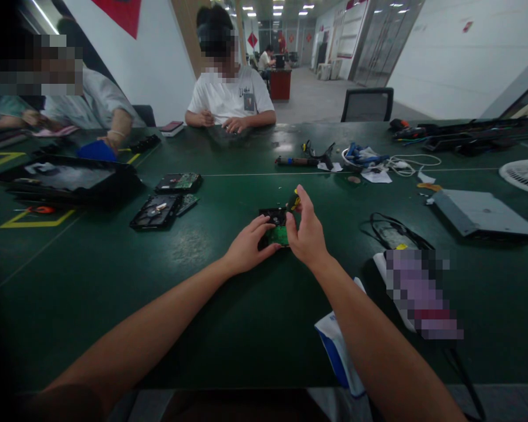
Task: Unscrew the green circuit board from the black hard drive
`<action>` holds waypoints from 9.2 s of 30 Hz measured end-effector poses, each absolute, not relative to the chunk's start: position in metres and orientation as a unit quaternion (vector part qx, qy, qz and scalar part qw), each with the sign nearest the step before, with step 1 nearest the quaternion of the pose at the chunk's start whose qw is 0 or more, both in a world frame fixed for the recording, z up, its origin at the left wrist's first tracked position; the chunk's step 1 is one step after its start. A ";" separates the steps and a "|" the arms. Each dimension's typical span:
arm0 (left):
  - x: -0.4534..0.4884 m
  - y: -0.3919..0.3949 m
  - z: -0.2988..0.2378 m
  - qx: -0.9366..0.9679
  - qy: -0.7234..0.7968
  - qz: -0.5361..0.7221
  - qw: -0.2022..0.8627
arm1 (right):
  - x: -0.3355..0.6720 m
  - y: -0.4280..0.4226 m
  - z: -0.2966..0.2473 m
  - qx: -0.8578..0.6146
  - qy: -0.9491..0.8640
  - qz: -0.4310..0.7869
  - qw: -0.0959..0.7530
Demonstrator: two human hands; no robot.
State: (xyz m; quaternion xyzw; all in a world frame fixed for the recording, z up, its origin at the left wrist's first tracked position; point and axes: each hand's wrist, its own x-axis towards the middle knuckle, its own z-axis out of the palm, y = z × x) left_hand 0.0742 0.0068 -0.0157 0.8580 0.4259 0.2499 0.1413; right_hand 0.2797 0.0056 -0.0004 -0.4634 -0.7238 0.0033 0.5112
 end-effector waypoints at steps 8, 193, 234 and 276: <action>0.073 0.007 -0.016 0.856 0.427 0.251 0.148 | 0.284 0.006 0.004 -0.484 -0.712 -0.015 0.509; 0.075 0.008 -0.018 0.860 0.427 0.244 0.136 | 0.284 0.004 0.003 -0.475 -0.709 -0.017 0.521; 0.074 0.009 -0.020 0.860 0.424 0.250 0.138 | 0.283 0.002 0.003 -0.472 -0.718 -0.010 0.511; 0.074 0.008 -0.018 0.858 0.427 0.248 0.140 | 0.283 0.005 0.003 -0.468 -0.714 -0.010 0.520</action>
